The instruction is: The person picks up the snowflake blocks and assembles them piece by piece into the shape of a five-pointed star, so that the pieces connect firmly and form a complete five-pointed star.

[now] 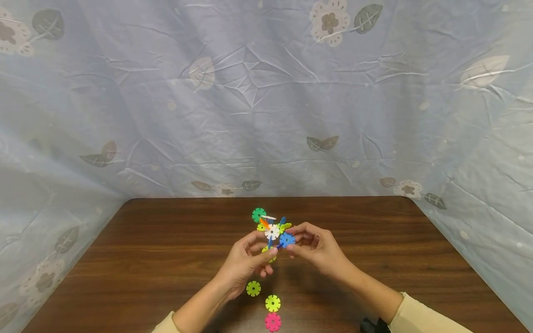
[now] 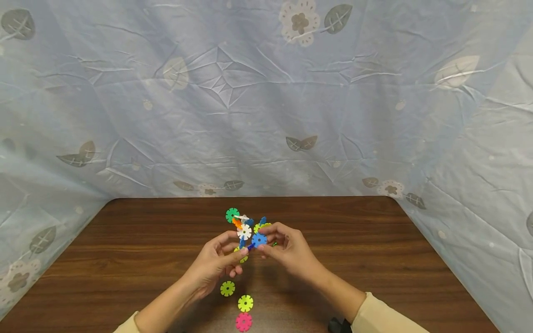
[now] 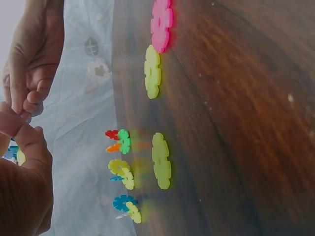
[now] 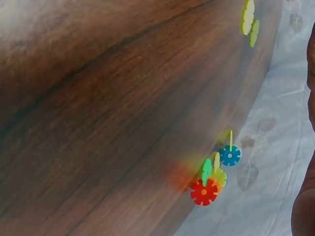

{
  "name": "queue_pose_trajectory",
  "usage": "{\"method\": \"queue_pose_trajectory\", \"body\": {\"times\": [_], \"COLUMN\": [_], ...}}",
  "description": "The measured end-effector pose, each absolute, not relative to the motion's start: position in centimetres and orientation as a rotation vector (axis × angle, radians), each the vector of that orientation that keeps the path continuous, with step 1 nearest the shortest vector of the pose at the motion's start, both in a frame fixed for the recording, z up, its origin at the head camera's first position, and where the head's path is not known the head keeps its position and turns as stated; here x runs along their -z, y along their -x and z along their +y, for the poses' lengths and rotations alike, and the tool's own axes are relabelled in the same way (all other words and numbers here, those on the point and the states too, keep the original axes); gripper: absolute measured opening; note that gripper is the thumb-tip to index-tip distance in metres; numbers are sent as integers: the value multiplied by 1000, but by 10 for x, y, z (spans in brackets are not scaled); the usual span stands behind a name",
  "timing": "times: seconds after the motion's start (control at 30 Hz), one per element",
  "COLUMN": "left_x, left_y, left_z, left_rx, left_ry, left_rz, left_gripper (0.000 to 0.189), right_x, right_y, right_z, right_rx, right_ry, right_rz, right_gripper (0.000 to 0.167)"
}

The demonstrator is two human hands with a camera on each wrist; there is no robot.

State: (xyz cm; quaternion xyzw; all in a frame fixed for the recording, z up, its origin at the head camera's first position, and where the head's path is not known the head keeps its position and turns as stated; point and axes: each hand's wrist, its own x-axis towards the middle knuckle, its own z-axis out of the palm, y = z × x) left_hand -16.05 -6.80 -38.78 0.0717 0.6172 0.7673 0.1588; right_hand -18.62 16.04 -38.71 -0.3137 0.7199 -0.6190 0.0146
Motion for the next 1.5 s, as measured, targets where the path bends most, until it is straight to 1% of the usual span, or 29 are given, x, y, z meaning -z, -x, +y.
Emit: {"method": "queue_pose_trajectory", "body": {"times": [0.37,0.7,0.93,1.2,1.33,1.4,1.43,1.5], "left_x": [390,392,390,388,390,391,391,391], "left_y": [161,160,157,157,157,158,158,159], "left_z": [-67,-59,-48,-45,-48,-51,-52,-56], "left_rx": [-2198,-2245,-2314,-2352,-2385,-2403,-2410,-2417], "left_ry": [-192,-198,-164,-169,-162,-153,-143,-119], "left_rz": [1735,1739,1748,1697,1687,1700,1710,1734], "left_gripper": [46,45,52,47,42,41,40,39], "right_x": [388,395,400,397,397,398,399,400], "right_y": [183,184,181,179,183,189,192,199], "right_z": [158,152,143,141,148,156,161,170], "right_rx": [1848,2035,2078,1967,1877,1842,1824,1757], "right_ry": [1064,1068,1048,988,1011,961,895,673], "right_rz": [2372,2313,2359,2505,2588,2691,2761,2897], "right_gripper": [26,29,30,29,27,25,24,25]}}
